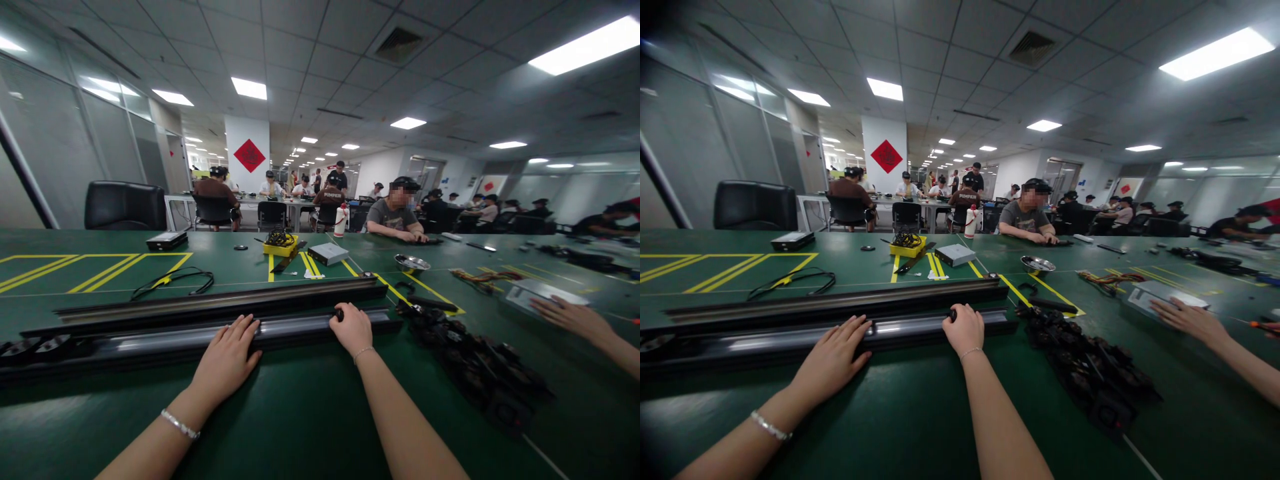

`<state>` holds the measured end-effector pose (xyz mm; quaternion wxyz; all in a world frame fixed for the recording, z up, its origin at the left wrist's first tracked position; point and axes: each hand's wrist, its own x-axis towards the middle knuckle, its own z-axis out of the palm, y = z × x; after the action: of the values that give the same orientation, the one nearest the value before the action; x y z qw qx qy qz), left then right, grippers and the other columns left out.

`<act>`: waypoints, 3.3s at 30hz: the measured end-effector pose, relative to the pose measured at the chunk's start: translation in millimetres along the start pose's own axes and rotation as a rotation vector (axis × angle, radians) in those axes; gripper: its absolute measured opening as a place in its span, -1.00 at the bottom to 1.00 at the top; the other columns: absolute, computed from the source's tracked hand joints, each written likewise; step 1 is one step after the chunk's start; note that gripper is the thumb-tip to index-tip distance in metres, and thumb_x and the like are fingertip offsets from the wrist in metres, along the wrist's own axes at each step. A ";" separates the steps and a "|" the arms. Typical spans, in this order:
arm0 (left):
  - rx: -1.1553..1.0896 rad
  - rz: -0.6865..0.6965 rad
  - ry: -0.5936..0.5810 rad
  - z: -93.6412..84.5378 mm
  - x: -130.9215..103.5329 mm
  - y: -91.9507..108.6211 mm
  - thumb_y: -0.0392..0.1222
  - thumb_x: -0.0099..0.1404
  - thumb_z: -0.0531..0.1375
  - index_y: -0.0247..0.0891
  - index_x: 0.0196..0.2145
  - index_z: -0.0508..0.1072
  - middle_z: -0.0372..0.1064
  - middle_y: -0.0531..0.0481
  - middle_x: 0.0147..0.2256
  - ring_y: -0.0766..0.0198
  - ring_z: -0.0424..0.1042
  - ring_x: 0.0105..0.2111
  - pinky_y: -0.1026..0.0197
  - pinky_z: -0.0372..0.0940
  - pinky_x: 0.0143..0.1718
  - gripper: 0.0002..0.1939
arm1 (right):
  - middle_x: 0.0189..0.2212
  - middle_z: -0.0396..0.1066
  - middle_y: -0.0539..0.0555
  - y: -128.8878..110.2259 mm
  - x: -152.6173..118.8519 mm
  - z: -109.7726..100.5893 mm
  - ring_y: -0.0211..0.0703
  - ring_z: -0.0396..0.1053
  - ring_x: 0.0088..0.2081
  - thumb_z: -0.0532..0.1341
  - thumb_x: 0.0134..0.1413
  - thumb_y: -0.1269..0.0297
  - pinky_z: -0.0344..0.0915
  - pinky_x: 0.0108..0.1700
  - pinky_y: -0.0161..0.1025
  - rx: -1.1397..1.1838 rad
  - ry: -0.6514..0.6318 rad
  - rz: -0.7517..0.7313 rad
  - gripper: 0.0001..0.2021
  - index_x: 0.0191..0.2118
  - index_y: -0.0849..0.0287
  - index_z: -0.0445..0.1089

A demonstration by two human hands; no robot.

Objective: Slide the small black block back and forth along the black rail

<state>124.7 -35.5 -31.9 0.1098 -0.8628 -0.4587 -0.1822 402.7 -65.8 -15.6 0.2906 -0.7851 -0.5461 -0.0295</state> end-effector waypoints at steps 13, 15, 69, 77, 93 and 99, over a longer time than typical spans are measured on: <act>-0.130 0.057 -0.026 16.3 52.8 113.8 -0.06 0.16 0.11 -0.19 0.13 0.16 0.08 -0.18 0.19 0.03 0.03 0.19 -0.02 -0.01 0.15 -0.42 | -0.11 0.38 0.08 -0.2 -0.4 1.4 -0.08 0.19 0.06 0.10 -0.09 0.29 -0.06 0.12 -0.13 -0.007 0.003 -0.001 -0.69 -0.16 0.12 0.38; -0.129 0.050 -0.002 18.4 53.5 115.9 -0.07 0.18 0.09 -0.18 0.13 0.17 0.10 -0.19 0.17 0.03 0.04 0.18 -0.02 -0.02 0.15 -0.45 | -0.11 0.39 0.07 -0.2 -0.3 -0.6 -0.09 0.19 0.07 0.10 -0.08 0.28 -0.03 0.10 -0.15 -0.007 -0.013 -0.007 -0.70 -0.16 0.11 0.38; -0.148 0.053 0.054 20.6 50.4 114.2 -0.16 0.18 0.08 -0.12 0.05 0.23 0.13 -0.13 0.15 0.06 0.08 0.16 -0.03 0.04 0.11 -0.55 | -0.34 0.43 0.01 5.2 5.0 -10.9 -0.13 0.36 -0.24 0.10 -0.10 0.32 0.16 -0.18 -0.27 -0.008 -0.032 0.055 -0.77 -0.23 0.09 0.35; -0.147 0.056 0.051 22.7 50.4 114.1 -0.16 0.20 0.06 -0.13 0.09 0.20 0.12 -0.14 0.16 0.07 0.08 0.17 -0.03 0.03 0.13 -0.53 | -0.06 0.35 0.05 7.3 2.7 -7.6 -0.11 0.24 0.00 0.09 -0.08 0.35 -0.05 0.11 -0.09 0.030 0.027 0.026 -0.73 -0.19 0.10 0.33; -0.134 0.046 0.027 21.1 51.2 115.5 -0.16 0.21 0.04 -0.28 0.13 0.16 0.13 -0.16 0.16 0.09 0.05 0.18 0.01 0.01 0.15 -0.48 | -0.18 0.40 0.05 8.0 4.2 -9.0 -0.11 0.28 -0.07 0.06 -0.07 0.33 -0.18 0.15 0.03 0.019 -0.038 0.068 -0.77 -0.24 0.12 0.34; -0.121 0.039 0.029 20.2 50.9 115.0 -0.15 0.20 0.06 -0.27 0.12 0.18 0.13 -0.13 0.16 0.11 0.06 0.18 0.03 0.02 0.16 -0.49 | -0.20 0.40 0.04 9.8 3.3 -10.1 -0.11 0.29 -0.09 0.06 -0.07 0.32 -0.17 0.14 0.04 0.017 -0.036 0.063 -0.74 -0.20 0.12 0.33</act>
<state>250.7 -53.8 -31.7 0.0677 -0.8738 -0.4284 -0.2199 415.3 -70.3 -10.2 0.2882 -0.7997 -0.5267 -0.0015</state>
